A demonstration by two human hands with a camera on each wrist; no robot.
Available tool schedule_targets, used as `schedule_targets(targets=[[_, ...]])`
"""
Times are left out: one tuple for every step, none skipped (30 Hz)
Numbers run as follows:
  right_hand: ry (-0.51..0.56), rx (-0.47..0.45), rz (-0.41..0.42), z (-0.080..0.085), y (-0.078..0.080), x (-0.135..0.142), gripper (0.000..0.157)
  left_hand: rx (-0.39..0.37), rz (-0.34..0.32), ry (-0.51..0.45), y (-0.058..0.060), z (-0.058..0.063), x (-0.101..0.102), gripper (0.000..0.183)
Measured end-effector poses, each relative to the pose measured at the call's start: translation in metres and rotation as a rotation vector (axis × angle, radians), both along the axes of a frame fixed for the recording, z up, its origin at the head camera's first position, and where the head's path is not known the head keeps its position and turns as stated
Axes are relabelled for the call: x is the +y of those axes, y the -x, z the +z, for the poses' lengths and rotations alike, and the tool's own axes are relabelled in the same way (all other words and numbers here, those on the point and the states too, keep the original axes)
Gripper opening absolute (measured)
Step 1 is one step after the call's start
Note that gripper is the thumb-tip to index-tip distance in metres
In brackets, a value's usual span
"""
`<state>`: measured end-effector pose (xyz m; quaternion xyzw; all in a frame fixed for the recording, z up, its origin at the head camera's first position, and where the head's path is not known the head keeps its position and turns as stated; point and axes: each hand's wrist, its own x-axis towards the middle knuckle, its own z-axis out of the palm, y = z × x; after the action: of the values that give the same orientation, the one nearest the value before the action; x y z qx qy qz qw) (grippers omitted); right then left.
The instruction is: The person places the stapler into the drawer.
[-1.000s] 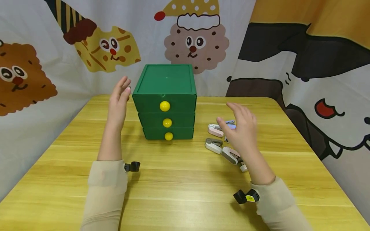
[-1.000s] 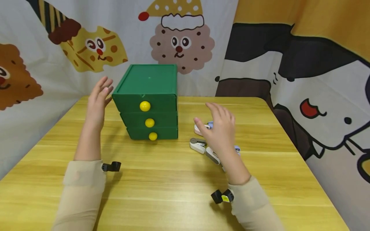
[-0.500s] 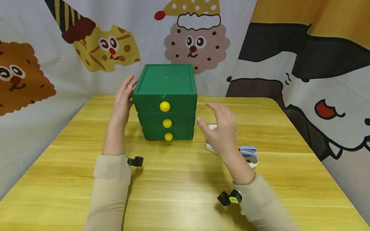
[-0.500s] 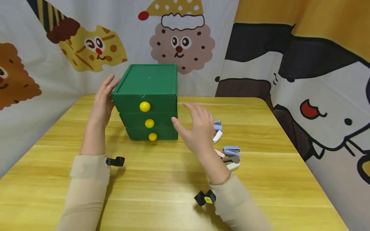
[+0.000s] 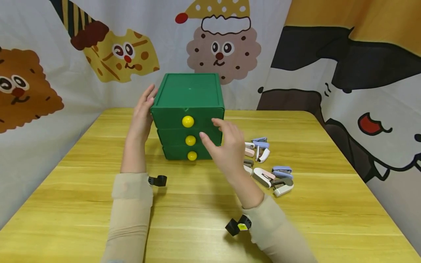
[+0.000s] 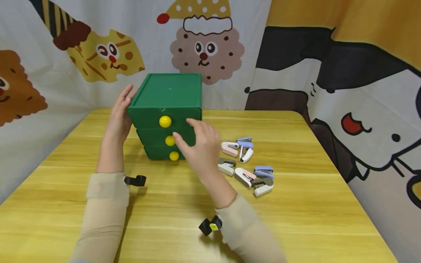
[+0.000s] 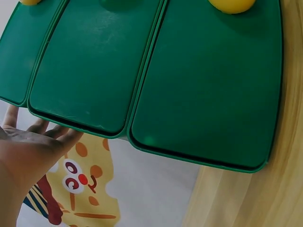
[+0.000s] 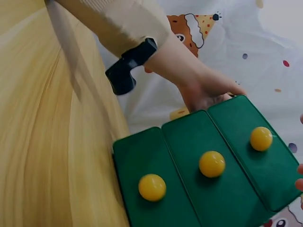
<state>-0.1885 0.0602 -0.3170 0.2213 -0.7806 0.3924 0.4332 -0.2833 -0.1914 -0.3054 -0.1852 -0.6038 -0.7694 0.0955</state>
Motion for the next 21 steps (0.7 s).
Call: schedule_targets(targets=[[0.010,-0.003,0.001,-0.001,0.001,-0.003,0.041,0.000,-0.005,-0.004,0.001,-0.001,0.000,0.054],[0.020,-0.006,0.004,-0.002,0.002,-0.007,0.040,-0.001,-0.009,-0.005,0.001,-0.001,0.000,0.054],[0.027,-0.009,0.003,-0.003,0.003,-0.010,0.040,-0.003,-0.014,-0.008,0.002,-0.001,0.000,0.054],[0.031,-0.016,0.000,-0.004,0.004,-0.013,0.040,-0.005,-0.019,-0.011,0.002,-0.002,0.000,0.054],[0.034,-0.021,-0.003,-0.005,0.004,-0.017,0.041,-0.008,-0.020,-0.010,0.002,-0.002,0.000,0.053],[0.036,-0.027,-0.009,-0.005,0.005,-0.020,0.041,-0.012,-0.022,-0.012,0.002,-0.002,0.001,0.053],[0.037,-0.032,-0.012,-0.006,0.005,-0.023,0.041,-0.017,-0.024,-0.012,0.002,-0.002,0.001,0.053],[0.041,-0.037,-0.018,-0.006,0.006,-0.026,0.041,-0.023,-0.026,-0.011,0.001,-0.002,0.000,0.053],[0.044,-0.043,-0.027,-0.007,0.006,-0.029,0.041,-0.029,-0.028,-0.012,0.001,-0.002,0.000,0.052],[0.049,-0.052,-0.032,-0.007,0.007,-0.031,0.041,-0.036,-0.031,-0.014,0.000,-0.002,0.000,0.052],[0.055,-0.056,-0.036,-0.008,0.007,-0.033,0.040,-0.042,-0.036,-0.017,-0.001,-0.002,0.000,0.052],[0.062,-0.063,-0.042,-0.009,0.008,-0.035,0.040,-0.048,-0.043,-0.019,-0.001,-0.002,0.000,0.052],[0.068,-0.069,-0.046,-0.010,0.009,-0.036,0.040,-0.054,-0.048,-0.020,-0.002,-0.002,0.000,0.053],[0.074,-0.075,-0.049,-0.010,0.010,-0.038,0.040,-0.059,-0.051,-0.020,-0.002,-0.003,0.000,0.053],[0.079,-0.080,-0.050,-0.011,0.011,-0.039,0.039,-0.063,-0.057,-0.021,-0.002,-0.003,0.000,0.053],[0.084,-0.084,-0.051,-0.012,0.011,-0.040,0.039,-0.065,-0.060,-0.021,-0.003,-0.003,0.000,0.053],[0.089,-0.087,-0.051,-0.013,0.012,-0.042,0.039,-0.066,-0.062,-0.022,-0.003,-0.003,0.000,0.053],[0.093,-0.090,-0.051,-0.013,0.013,-0.043,0.039,-0.066,-0.065,-0.023,-0.002,-0.003,0.000,0.053],[0.095,-0.092,-0.049,-0.014,0.014,-0.044,0.039,-0.066,-0.068,-0.027,-0.002,-0.003,0.001,0.052],[0.098,-0.095,-0.047,-0.015,0.015,-0.045,0.039,-0.066,-0.071,-0.034,-0.002,-0.004,0.001,0.052],[0.099,-0.098,-0.044,-0.015,0.016,-0.046,0.038,-0.066,-0.077,-0.044,-0.001,-0.004,0.002,0.051]])
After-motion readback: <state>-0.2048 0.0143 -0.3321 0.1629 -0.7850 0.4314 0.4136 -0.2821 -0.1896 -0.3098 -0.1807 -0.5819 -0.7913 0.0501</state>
